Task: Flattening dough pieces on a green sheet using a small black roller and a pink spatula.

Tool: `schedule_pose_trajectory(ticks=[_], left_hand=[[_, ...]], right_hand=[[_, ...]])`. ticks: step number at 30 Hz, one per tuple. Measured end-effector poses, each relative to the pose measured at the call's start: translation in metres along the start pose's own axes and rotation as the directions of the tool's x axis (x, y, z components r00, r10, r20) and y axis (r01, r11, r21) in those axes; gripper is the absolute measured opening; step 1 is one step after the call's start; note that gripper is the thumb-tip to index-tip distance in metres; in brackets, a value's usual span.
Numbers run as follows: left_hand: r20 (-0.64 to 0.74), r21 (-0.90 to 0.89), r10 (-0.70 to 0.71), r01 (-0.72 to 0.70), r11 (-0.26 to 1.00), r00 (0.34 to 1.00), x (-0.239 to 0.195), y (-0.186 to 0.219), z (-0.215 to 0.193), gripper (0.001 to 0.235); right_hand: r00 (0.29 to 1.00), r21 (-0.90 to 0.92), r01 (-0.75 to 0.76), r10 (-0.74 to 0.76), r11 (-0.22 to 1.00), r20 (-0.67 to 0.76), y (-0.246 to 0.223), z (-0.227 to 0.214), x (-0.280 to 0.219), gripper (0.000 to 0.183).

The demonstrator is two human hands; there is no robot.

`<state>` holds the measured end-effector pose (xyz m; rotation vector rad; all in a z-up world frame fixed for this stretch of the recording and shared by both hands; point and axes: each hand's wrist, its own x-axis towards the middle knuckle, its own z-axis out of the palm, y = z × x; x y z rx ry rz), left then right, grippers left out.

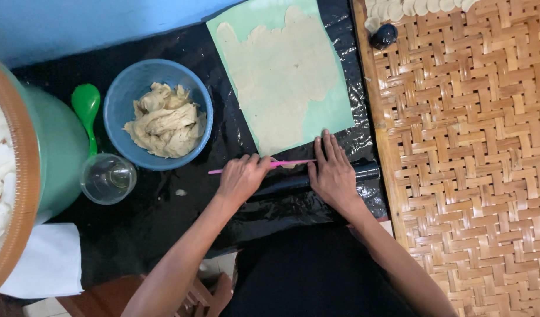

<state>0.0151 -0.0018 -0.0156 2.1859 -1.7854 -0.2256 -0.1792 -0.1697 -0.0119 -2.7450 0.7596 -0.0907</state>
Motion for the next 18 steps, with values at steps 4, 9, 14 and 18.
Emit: schedule_pose_trajectory(ticks=[4, 9, 14, 18], left_hand=[[-0.147, -0.029, 0.036, -0.041, 0.999, 0.989, -0.012, 0.001, -0.021, 0.018], [-0.081, -0.084, -0.244, 0.237, 0.968, 0.966, -0.021, -0.007, -0.041, 0.027], [-0.03, -0.067, -0.317, 0.315, 0.947, 0.948, -0.025, -0.017, -0.027, 0.028], [0.056, -0.043, -0.326, 0.329, 0.944, 0.944, -0.015, -0.026, -0.024, 0.032]], right_hand=[[1.0, -0.001, 0.016, -0.016, 1.0, 0.001, 0.003, 0.003, 0.002, 0.064], [1.0, 0.023, 0.0, 0.0, 1.0, 0.004, -0.003, -0.002, 0.003, 0.062], [1.0, 0.03, 0.006, -0.006, 1.0, 0.003, -0.002, 0.0, 0.004, 0.062], [1.0, 0.02, 0.003, -0.004, 1.0, 0.024, 0.0, 0.001, 0.004, 0.063]])
